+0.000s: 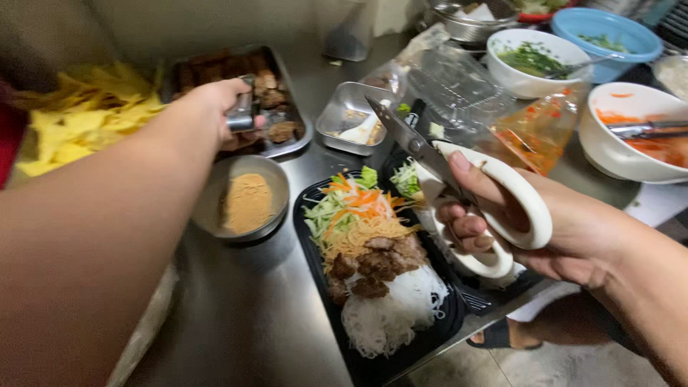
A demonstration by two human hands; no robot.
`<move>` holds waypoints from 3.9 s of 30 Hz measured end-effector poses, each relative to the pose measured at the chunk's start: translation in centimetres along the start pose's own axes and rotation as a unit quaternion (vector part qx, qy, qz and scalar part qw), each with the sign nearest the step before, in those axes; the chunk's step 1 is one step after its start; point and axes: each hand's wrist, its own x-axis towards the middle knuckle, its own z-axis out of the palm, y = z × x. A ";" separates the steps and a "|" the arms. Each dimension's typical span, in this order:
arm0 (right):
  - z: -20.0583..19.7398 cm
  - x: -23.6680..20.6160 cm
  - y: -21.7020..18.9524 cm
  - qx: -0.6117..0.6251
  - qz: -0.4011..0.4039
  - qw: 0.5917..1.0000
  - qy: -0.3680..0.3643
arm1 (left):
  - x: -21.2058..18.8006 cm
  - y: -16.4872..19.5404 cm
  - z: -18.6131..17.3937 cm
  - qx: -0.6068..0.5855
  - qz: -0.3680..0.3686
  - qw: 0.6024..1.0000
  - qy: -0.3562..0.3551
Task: The person assembles takeout noodle boxes on a stainless prep table. They place lettuce and bean sprouts onto rice vermicelli in black trays, add shredded carrot and cabbage with tongs, top with crispy noodles and fried meat pieces using tongs and scissors, and a second person adds sauce packets to the trays.
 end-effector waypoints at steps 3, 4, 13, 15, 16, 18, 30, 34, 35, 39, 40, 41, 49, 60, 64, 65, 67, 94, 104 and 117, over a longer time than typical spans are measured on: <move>-1.2 -1.6 0.7 0.006 -0.003 1.000 0.012 | -0.5 0.2 0.5 0.027 -0.019 0.999 0.030; -1.6 -1.9 1.1 0.030 0.004 1.000 -0.005 | -0.7 0.2 0.5 0.011 -0.025 0.999 0.030; -1.9 -3.5 3.4 0.003 0.045 0.996 0.082 | -0.2 -0.5 0.3 0.186 -0.005 0.982 0.009; -1.3 -3.9 3.5 -0.004 0.043 0.995 0.089 | 0.3 -0.4 0.4 0.368 0.030 0.929 0.034; -1.1 -4.1 3.5 -0.012 0.040 0.996 0.083 | 0.6 -0.4 0.5 0.434 0.071 0.896 0.068; -0.7 -4.6 3.7 -0.012 0.030 0.996 0.082 | 0.6 -0.4 0.3 0.553 0.154 0.808 0.136; -12.5 -9.6 7.1 0.021 -0.062 0.996 0.062 | -4.6 -7.4 1.3 0.316 0.321 0.882 -0.141; -17.6 -12.7 9.7 -0.029 -0.034 0.994 0.098 | -9.1 -12.2 3.5 0.206 0.124 0.886 -0.397; -18.7 -13.6 10.2 -0.064 -0.008 0.994 0.092 | -9.8 -13.2 3.9 0.195 0.109 0.875 -0.429; -21.8 -15.0 11.1 -0.086 0.022 0.990 0.109 | -10.0 -14.6 5.9 0.212 0.061 0.860 -0.460; -22.3 -15.1 11.0 -0.093 0.035 0.989 0.113 | -9.8 -14.7 6.2 0.222 0.060 0.855 -0.465; -22.7 -15.0 10.8 -0.102 0.049 0.987 0.113 | -9.5 -14.7 6.4 0.231 0.060 0.852 -0.467; -22.1 -14.0 6.9 -0.043 0.068 0.990 -0.113 | -9.2 -13.9 7.8 0.240 0.019 0.850 -0.468; -18.9 -10.8 6.8 -0.107 0.082 0.989 0.065 | -16.9 -19.6 12.1 0.057 -0.038 0.971 -0.228; -16.0 -10.2 7.2 -0.112 0.095 0.988 0.055 | -19.2 -23.0 15.8 -0.007 0.027 0.987 -0.157; -15.4 -10.0 7.1 -0.111 0.098 0.988 0.044 | -19.4 -23.3 16.3 -0.004 0.036 0.990 -0.134; -14.5 -9.8 6.7 -0.156 0.132 0.977 0.067 | -19.6 -23.7 17.1 -0.011 0.051 0.992 -0.114; -14.0 -8.0 4.0 -0.297 0.115 0.945 0.072 | -16.7 -24.6 16.3 0.012 0.067 0.988 -0.142; -14.4 -10.1 2.5 -0.259 0.167 0.951 0.019 | -17.4 -24.8 16.2 -0.009 0.060 0.988 -0.145; -15.2 -7.6 1.3 -0.409 0.158 0.899 0.015 | -16.4 -24.3 15.5 0.033 0.068 0.986 -0.146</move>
